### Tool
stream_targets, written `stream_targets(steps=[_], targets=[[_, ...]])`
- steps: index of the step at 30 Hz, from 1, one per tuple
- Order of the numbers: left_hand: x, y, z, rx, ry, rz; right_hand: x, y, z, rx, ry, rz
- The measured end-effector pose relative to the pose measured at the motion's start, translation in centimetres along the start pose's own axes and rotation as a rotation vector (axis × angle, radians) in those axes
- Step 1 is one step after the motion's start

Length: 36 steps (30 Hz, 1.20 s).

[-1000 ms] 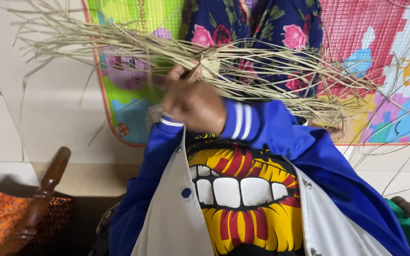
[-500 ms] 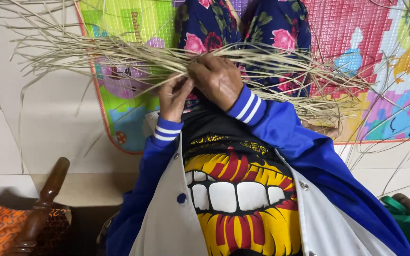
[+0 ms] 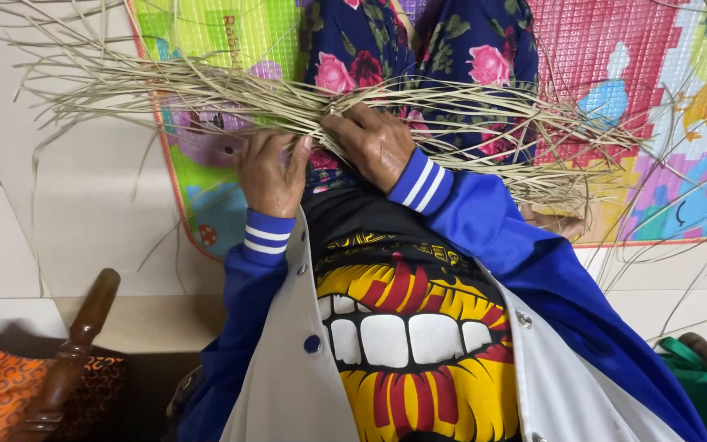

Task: Weaving long straw fibers together to create a bundle or craft item.

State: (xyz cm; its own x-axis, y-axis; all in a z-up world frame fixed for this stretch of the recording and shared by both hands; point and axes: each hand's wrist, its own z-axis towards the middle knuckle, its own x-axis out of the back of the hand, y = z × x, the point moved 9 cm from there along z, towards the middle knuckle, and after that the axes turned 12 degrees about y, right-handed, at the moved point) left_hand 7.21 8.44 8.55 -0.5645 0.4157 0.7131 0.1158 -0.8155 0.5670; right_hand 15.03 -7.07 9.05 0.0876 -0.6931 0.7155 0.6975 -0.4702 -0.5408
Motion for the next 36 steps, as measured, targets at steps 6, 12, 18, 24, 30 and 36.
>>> stream_targets(steps=[6,12,18,24,30,36], targets=[[-2.1,-0.6,-0.7,0.334,-0.165,-0.441,-0.2,0.3,-0.2,-0.041,-0.050,0.075],[-2.9,-1.6,-1.9,0.435,-0.181,-0.473,0.2,0.3,0.0,-0.039,-0.057,0.037],[-2.3,-1.5,-2.4,0.491,-0.120,-0.432,1.6,0.2,1.6,-0.113,-0.083,0.149],[-3.7,-2.9,-4.3,0.773,-0.209,-0.656,5.1,-1.3,4.4,0.028,0.025,-0.007],[-5.5,-3.5,-6.2,1.053,-0.246,-0.904,6.0,-3.0,6.4,0.081,0.040,0.065],[-5.8,-3.5,-5.8,1.009,-0.206,-0.945,-2.7,-0.8,5.8,0.253,-0.336,0.102]])
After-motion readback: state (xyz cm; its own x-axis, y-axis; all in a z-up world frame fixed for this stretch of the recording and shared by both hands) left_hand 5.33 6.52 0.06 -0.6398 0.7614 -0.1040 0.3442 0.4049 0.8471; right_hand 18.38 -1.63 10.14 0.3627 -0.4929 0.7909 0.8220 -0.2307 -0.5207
